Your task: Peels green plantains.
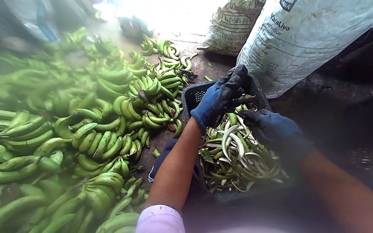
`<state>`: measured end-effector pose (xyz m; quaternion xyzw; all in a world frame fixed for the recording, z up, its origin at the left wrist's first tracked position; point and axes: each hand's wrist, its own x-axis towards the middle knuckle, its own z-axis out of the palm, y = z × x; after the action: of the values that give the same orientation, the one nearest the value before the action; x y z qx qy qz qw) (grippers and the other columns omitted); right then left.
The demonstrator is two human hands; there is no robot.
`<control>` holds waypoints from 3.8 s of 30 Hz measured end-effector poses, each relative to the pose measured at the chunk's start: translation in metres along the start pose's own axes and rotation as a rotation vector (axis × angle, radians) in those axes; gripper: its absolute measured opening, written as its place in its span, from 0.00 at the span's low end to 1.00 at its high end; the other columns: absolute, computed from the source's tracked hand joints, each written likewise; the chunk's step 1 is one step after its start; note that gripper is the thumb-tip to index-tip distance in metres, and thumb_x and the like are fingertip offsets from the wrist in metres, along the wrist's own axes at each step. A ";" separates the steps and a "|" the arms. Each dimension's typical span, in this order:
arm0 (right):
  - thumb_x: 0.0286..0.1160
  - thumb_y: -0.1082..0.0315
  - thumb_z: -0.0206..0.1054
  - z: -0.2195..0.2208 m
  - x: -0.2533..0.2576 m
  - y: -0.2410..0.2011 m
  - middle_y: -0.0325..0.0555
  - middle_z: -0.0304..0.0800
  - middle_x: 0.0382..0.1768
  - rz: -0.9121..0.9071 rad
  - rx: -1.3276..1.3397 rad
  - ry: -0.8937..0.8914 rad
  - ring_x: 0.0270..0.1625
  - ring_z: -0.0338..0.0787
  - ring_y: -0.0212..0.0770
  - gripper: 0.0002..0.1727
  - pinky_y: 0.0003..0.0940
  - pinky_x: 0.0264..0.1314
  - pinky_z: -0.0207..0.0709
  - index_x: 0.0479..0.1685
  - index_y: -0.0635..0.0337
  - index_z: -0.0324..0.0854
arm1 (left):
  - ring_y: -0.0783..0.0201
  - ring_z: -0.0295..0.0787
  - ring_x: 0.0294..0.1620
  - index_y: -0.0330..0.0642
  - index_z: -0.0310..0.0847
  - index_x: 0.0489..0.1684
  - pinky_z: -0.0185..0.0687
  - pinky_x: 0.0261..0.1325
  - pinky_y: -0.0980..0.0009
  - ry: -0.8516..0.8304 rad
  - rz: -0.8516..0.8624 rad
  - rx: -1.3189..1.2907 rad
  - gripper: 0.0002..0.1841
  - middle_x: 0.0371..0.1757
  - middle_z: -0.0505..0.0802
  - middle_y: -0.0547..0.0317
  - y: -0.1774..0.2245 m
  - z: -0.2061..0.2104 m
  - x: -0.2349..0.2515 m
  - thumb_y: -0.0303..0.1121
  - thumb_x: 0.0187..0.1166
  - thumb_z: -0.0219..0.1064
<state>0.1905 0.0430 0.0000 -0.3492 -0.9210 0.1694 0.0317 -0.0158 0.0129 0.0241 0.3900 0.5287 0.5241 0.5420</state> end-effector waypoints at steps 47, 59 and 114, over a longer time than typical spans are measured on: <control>0.88 0.60 0.57 0.015 0.003 0.012 0.48 0.90 0.56 0.055 0.049 -0.144 0.53 0.91 0.54 0.19 0.60 0.50 0.83 0.74 0.38 0.80 | 0.66 0.84 0.32 0.48 0.77 0.66 0.85 0.33 0.70 -0.131 -0.118 -0.126 0.20 0.38 0.86 0.59 -0.033 -0.001 0.031 0.50 0.93 0.48; 0.86 0.61 0.60 0.024 -0.008 0.000 0.46 0.90 0.49 -0.024 0.071 -0.168 0.46 0.91 0.51 0.20 0.57 0.42 0.83 0.74 0.38 0.81 | 0.65 0.84 0.31 0.47 0.76 0.62 0.85 0.32 0.69 -0.090 -0.144 -0.110 0.19 0.36 0.86 0.59 -0.031 0.000 0.029 0.49 0.93 0.48; 0.88 0.58 0.56 0.018 -0.006 0.017 0.45 0.91 0.55 0.034 0.084 -0.169 0.53 0.92 0.51 0.20 0.60 0.51 0.84 0.76 0.34 0.80 | 0.67 0.81 0.25 0.42 0.76 0.42 0.82 0.27 0.72 -0.194 -0.110 -0.285 0.19 0.27 0.83 0.60 -0.031 0.001 0.027 0.42 0.95 0.43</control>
<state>0.2022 0.0453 -0.0225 -0.3476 -0.9065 0.2372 -0.0347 -0.0129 0.0353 -0.0103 0.3286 0.4147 0.5232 0.6681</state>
